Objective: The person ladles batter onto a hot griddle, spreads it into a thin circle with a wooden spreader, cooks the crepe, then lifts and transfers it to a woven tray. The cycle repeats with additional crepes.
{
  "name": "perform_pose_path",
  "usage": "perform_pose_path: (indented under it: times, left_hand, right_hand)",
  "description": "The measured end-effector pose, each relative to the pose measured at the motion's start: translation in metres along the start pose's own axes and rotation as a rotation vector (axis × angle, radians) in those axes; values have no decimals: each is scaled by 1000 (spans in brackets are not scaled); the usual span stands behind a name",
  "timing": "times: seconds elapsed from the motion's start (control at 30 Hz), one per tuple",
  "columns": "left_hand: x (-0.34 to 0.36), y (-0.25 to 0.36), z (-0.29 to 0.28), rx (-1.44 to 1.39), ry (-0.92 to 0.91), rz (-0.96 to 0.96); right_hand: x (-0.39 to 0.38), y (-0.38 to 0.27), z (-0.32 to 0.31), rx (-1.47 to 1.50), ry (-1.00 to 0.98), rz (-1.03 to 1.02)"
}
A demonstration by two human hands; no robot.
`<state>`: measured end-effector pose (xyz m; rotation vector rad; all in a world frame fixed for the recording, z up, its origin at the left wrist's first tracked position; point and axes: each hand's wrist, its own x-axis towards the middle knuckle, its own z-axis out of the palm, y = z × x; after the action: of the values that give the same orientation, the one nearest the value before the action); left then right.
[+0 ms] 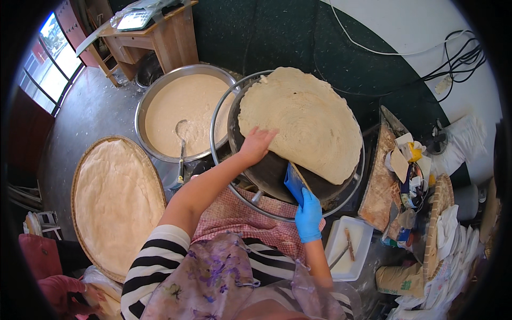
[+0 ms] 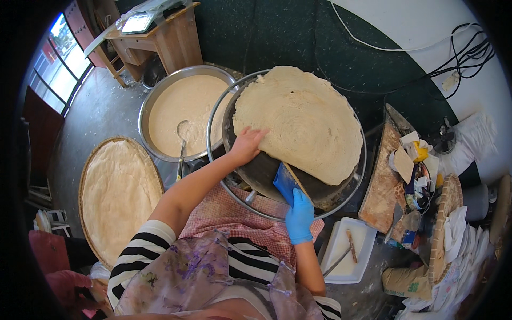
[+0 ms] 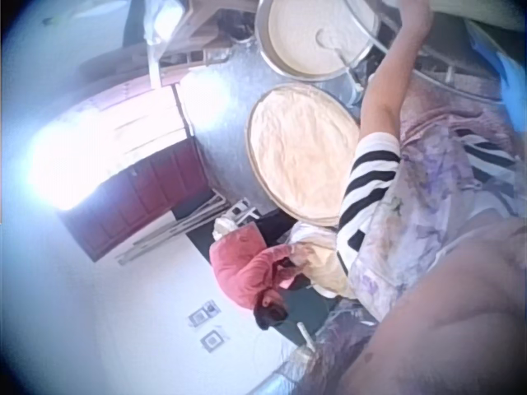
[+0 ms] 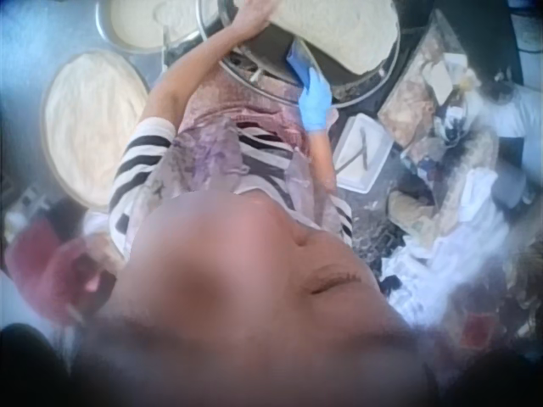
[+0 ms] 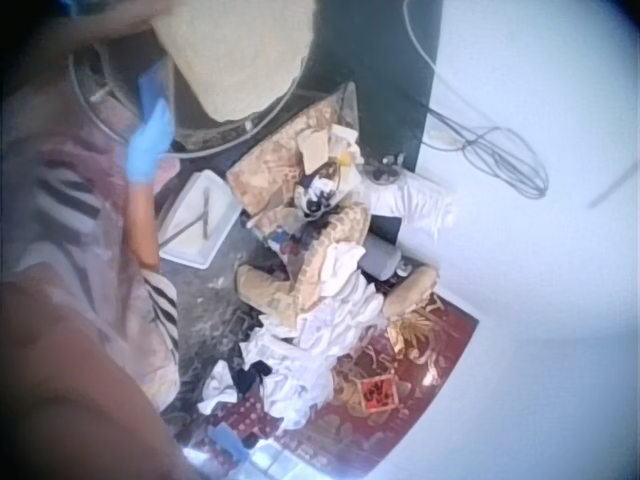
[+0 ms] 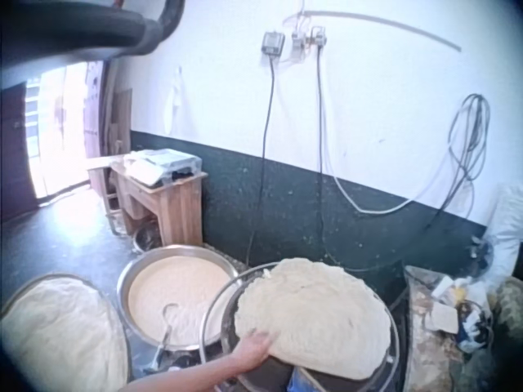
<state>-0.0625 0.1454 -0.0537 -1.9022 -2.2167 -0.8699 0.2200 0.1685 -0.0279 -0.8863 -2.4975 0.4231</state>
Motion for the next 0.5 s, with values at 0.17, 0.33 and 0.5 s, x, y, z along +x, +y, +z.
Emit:
perform_pose_path:
  times: [0.17,0.33,0.5]
  left_hand:
    - [7,63,12,-73,-380,25]
    - [36,114,-31,-429,-345,-182]
    - [68,60,-125,-820,-213,-574]
  right_hand:
    - [-45,24,-24,172,-60,142]
    - [-86,41,-37,450,204,383]
    - [-90,61,-55,322,261,603]
